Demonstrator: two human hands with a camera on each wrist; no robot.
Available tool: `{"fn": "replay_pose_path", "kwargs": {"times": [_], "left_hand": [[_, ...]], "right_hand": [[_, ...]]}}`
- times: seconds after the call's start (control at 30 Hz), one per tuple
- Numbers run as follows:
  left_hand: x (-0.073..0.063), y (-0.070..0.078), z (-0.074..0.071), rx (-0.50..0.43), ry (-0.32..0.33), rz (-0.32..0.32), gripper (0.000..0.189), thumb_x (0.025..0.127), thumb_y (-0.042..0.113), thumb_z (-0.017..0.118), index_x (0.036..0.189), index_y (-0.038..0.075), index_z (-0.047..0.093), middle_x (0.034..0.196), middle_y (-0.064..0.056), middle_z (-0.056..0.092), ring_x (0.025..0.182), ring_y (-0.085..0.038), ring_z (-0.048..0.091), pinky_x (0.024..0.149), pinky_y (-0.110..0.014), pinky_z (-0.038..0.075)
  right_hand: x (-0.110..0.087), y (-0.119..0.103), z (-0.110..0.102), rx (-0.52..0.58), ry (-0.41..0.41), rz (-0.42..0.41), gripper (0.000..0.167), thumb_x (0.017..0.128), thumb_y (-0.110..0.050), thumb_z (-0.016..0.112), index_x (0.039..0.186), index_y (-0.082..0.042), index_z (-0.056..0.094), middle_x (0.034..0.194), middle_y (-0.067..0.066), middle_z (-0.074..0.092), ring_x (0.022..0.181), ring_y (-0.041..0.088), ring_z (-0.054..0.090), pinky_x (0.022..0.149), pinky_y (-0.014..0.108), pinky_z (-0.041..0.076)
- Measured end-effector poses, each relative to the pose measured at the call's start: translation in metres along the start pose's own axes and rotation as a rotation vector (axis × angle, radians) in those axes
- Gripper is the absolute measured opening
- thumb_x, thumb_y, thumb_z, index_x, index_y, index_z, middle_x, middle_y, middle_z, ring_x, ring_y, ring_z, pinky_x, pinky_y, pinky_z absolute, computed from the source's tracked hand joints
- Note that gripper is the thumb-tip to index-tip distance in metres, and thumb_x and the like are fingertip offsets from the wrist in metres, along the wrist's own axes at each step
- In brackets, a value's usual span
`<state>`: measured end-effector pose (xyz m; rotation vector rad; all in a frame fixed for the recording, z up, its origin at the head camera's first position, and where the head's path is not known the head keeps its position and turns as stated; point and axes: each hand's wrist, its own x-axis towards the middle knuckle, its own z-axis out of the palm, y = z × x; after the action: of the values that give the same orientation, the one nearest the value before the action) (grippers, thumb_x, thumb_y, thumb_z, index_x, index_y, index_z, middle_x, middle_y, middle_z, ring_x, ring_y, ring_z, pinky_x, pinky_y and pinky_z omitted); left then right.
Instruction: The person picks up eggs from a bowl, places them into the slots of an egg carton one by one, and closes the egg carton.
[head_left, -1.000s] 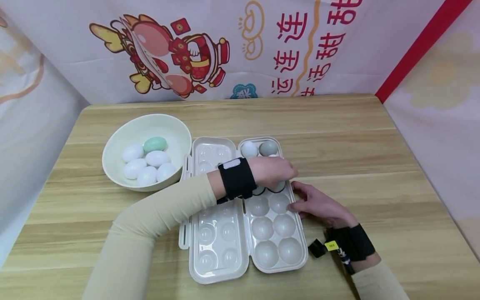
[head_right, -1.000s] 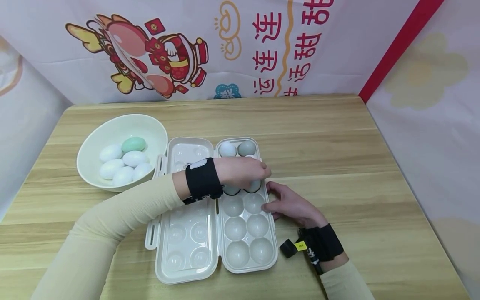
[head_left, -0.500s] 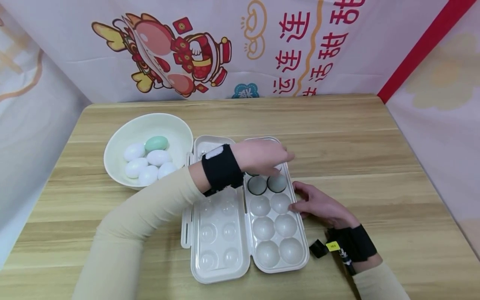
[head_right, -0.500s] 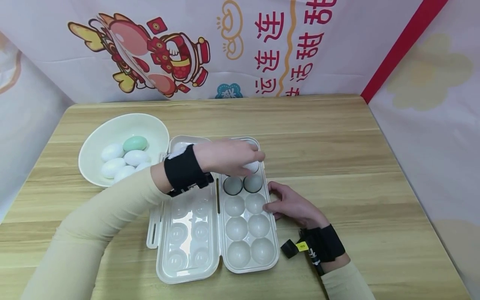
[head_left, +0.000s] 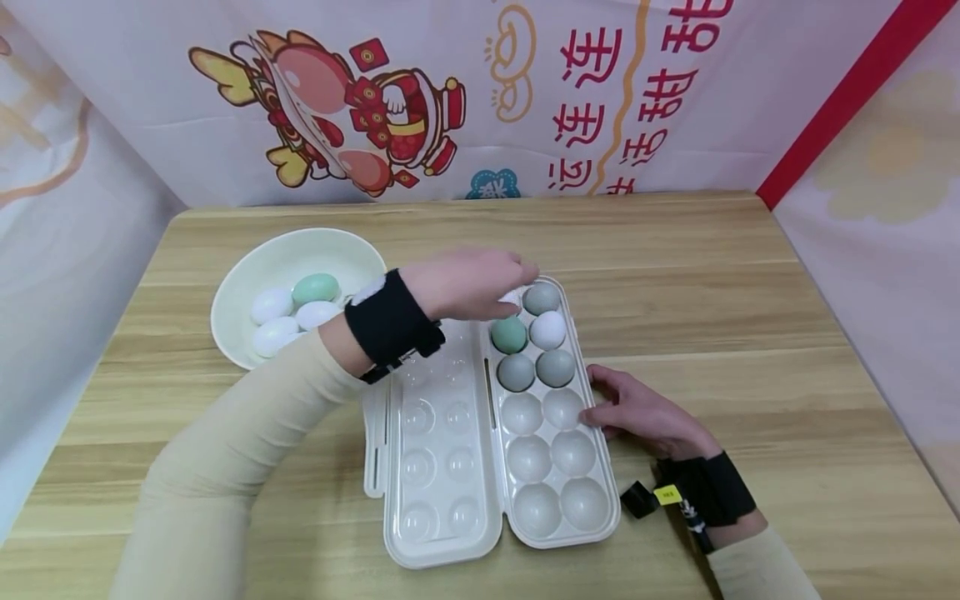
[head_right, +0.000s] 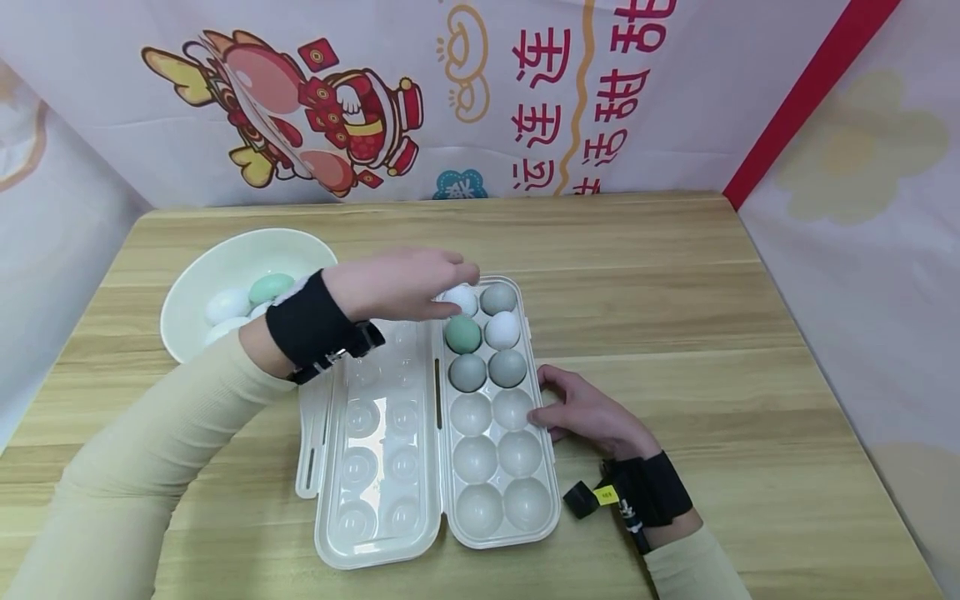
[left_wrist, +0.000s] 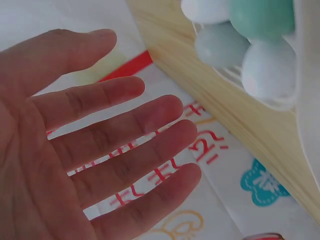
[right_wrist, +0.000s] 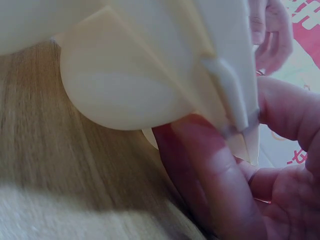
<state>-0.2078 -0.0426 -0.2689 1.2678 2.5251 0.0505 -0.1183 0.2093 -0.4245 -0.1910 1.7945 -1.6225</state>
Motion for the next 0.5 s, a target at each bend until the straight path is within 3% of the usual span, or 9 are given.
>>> {"fn": "replay_pose_path", "kwargs": {"times": [0.2,0.5], "left_hand": [[-0.022,-0.026,-0.004,-0.083,0.034,-0.079,0.032,0.093,0.017,0.065,0.119,0.0,0.058,0.114,-0.016,0.063,0.102,-0.026,0.059,0.09,-0.036,0.048],[-0.057,-0.064,-0.009,-0.133,0.056,-0.23,0.031,0.094,0.012,0.061,0.122,-0.001,0.057,0.114,-0.019,0.062,0.102,-0.032,0.059,0.086,-0.043,0.051]], "right_hand": [[0.0,0.0,0.001,-0.005,0.006,-0.013,0.066,0.086,-0.003,0.065,0.141,0.008,0.032,0.132,0.025,0.044,0.097,0.026,0.059,0.072,0.036,0.055],[0.0,0.0,0.001,-0.024,0.005,-0.009,0.063,0.086,-0.003,0.065,0.139,0.009,0.034,0.129,0.024,0.046,0.099,0.027,0.058,0.072,0.035,0.054]]}}
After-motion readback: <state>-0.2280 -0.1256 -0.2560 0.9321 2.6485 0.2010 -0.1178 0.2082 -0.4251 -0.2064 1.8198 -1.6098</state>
